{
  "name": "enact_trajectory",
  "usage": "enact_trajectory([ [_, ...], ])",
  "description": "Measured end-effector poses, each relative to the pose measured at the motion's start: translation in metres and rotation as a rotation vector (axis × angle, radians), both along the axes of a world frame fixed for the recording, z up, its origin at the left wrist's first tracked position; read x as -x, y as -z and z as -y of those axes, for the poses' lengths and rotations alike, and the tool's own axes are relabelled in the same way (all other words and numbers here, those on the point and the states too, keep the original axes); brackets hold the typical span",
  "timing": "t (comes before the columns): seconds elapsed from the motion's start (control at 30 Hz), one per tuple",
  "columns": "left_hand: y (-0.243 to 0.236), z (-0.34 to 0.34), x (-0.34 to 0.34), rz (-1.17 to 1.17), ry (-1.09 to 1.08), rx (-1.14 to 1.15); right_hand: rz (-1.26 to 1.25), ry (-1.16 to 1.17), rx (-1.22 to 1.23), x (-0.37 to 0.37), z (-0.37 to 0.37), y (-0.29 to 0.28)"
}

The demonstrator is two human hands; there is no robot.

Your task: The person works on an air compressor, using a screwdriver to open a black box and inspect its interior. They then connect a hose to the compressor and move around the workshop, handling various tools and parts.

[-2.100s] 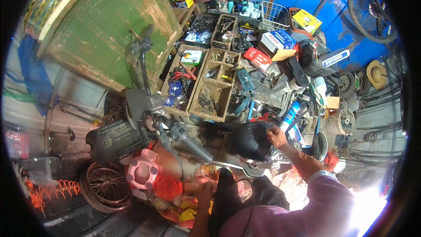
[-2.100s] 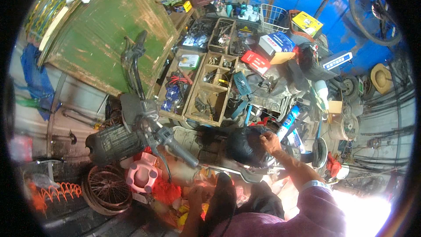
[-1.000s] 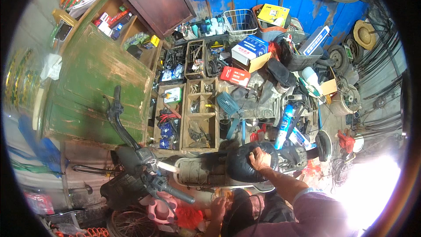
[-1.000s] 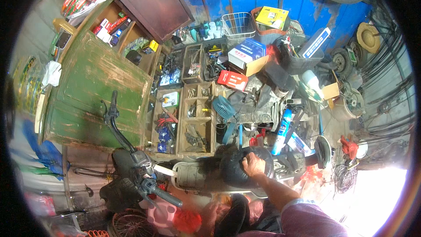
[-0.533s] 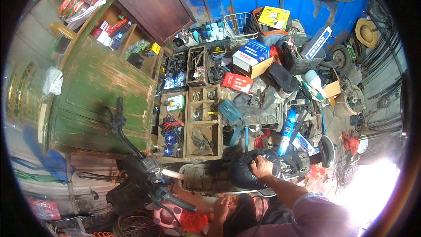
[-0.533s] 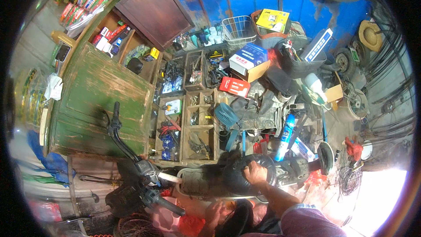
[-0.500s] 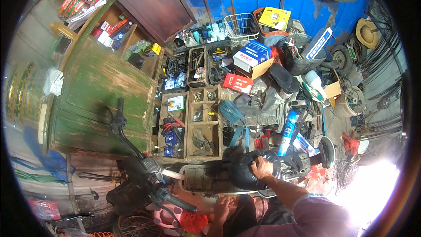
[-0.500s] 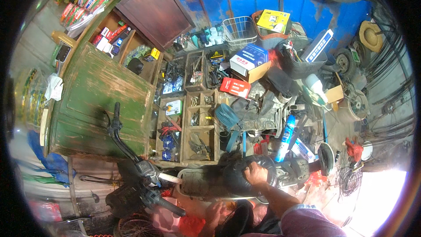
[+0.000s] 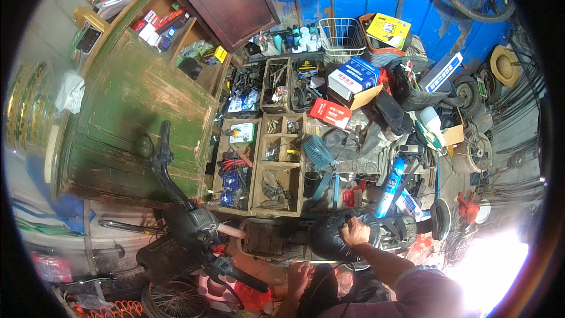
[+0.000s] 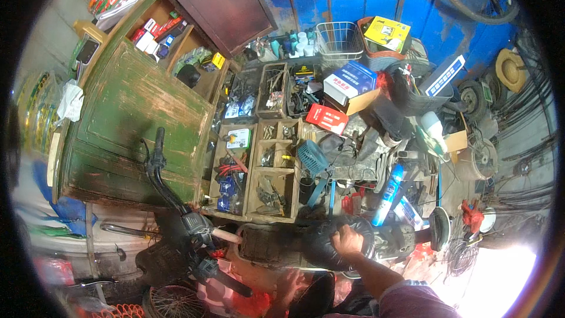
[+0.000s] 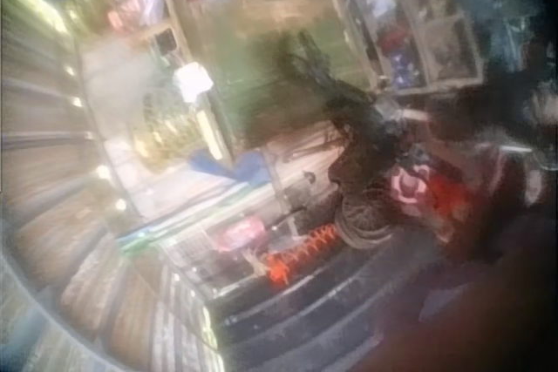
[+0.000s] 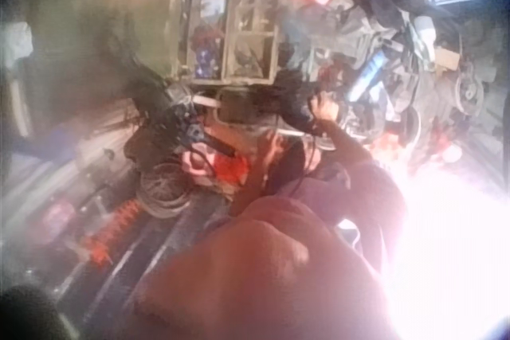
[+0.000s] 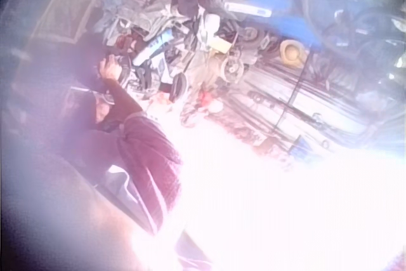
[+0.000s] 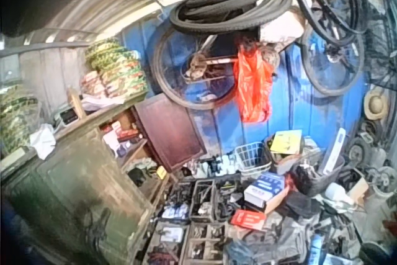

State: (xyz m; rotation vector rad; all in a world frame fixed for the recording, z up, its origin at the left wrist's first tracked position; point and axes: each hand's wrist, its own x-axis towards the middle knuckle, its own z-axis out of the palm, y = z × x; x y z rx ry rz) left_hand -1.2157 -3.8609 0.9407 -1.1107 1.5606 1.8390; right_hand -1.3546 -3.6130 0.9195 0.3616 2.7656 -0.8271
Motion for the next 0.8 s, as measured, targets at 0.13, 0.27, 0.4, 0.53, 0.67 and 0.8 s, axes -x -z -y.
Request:
enact_trajectory([
  [0.13,0.006,-0.001,-0.003,-0.044,-0.042,-0.025,-0.014,0.020,0.042,-0.001,0.002,0.004],
  [0.27,0.014,0.005,-0.005,-0.084,-0.082,-0.047,-0.061,0.022,0.002,-0.002,0.003,0.009],
  [0.4,0.087,0.021,-0.043,-0.396,0.016,0.153,-0.047,0.014,-0.008,0.000,0.008,0.007],
  [0.53,0.028,0.023,-0.009,-0.138,-0.096,-0.047,0.034,0.018,0.019,0.002,0.007,-0.003],
  [0.67,0.075,0.039,-0.032,-0.468,0.222,0.318,0.019,-0.004,0.007,0.006,0.013,-0.010],
  [0.8,0.096,0.049,-0.051,-0.218,0.148,0.132,-0.045,0.004,-0.002,0.006,0.013,-0.009],
])
